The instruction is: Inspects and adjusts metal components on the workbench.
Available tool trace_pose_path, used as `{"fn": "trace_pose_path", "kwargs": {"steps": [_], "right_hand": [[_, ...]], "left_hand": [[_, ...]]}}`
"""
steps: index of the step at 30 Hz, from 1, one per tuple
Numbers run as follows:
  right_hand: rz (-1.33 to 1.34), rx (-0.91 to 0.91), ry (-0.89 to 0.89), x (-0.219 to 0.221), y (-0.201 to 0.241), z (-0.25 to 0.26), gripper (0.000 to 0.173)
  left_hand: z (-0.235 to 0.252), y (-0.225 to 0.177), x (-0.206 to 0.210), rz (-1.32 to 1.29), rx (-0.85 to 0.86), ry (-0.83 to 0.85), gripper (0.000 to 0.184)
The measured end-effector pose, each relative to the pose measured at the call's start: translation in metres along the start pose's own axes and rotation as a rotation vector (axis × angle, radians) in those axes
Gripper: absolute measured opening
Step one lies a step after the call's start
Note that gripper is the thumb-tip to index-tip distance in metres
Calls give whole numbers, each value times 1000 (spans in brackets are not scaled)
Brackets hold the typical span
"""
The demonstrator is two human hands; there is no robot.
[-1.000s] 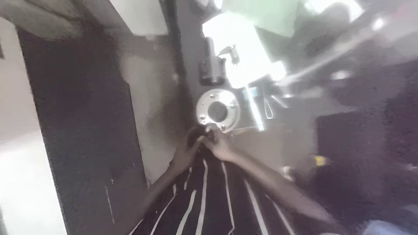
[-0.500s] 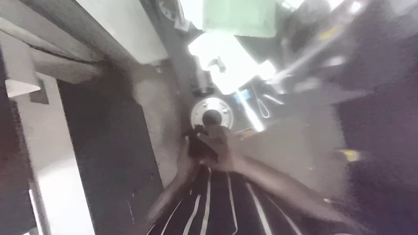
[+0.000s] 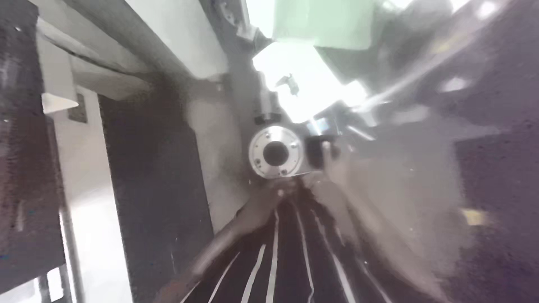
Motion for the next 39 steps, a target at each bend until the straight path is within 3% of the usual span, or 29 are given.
{"fn": "trace_pose_path", "kwargs": {"steps": [3, 7, 12, 17, 20, 23, 26, 30, 32, 35, 37, 39], "right_hand": [[-21, -20, 71, 18, 6, 48, 44], [36, -61, 265, 56, 32, 69, 39], [6, -69, 217, 74, 21, 84, 22], [-34, -257, 260, 80, 23, 82, 24], [57, -229, 260, 75, 12, 62, 21], [15, -27, 281, 60, 4, 23, 23], [92, 38, 244, 51, 11, -15, 30], [228, 30, 213, 56, 20, -50, 16], [250, 16, 277, 65, 31, -60, 14], [354, 118, 493, 87, 44, -76, 26], [502, 122, 622, 105, 57, -82, 36], [605, 92, 743, 119, 79, -82, 48]], "left_hand": [[-4, 6, -13, 0, 3, -53, 50], [-18, 7, -28, 12, -20, -138, 46], [-32, 15, -43, -63, 11, -238, 48], [-40, 22, -56, -102, 34, -279, 47], [-44, 27, -66, -53, 25, -306, 44], [-44, 36, -73, -84, -26, -309, 43], [-42, 49, -71, -99, -91, -286, 42], [-39, 69, -64, 21, -218, -172, 46], [-36, 75, -58, 115, -306, -90, 50], [-31, 74, -48, 92, -333, -90, 60], [-31, 76, -49, 84, -315, -196, 72], [-34, 76, -59, 82, -329, -413, 77]]}}
Point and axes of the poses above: each hand's wrist, its own z-axis towards the middle knuckle, its own x-axis out of the palm, y = z × x, the point moved 7 cm from there along z, towards the middle knuckle, and after that the axes turned 6 degrees about -x, right-handed, at the moved point
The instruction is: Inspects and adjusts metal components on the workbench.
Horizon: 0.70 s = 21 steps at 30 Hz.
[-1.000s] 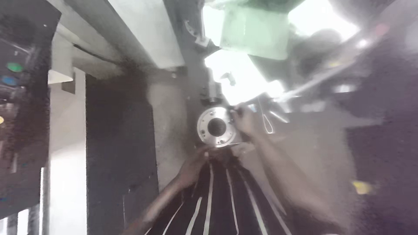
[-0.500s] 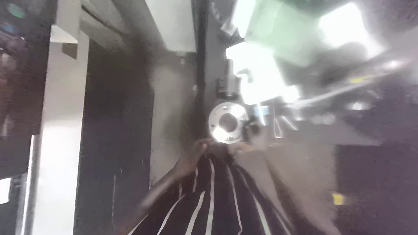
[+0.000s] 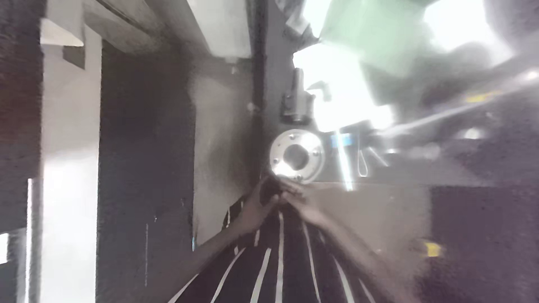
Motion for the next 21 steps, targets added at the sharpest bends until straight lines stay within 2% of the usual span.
{"fn": "trace_pose_path", "kwargs": {"steps": [2, 4, 7, 9, 11, 15, 18, 21], "right_hand": [[67, 42, 76, 17, 16, 12, 60], [162, 64, 64, 28, 25, 26, 64], [248, 111, 19, 34, 25, 46, 64], [286, 153, -2, 35, 31, 53, 65], [275, 168, -41, 36, 38, 60, 64], [215, 189, -64, 34, 53, 74, 57], [256, 269, -188, 9, 60, 74, 43], [283, 165, -192, -35, 70, 59, 41]], "left_hand": [[-1, -4, -12, -43, -11, -199, 77], [1, -15, -18, -62, 32, -271, 84], [19, -22, -20, -13, 145, -352, 83], [27, -31, -20, 66, 189, -368, 68], [28, -38, -16, 106, 259, -348, 60], [41, -40, -16, 122, 402, -309, 69], [57, -58, -26, 275, 342, -300, 61], [71, -87, -27, 331, 273, -238, 55]]}}
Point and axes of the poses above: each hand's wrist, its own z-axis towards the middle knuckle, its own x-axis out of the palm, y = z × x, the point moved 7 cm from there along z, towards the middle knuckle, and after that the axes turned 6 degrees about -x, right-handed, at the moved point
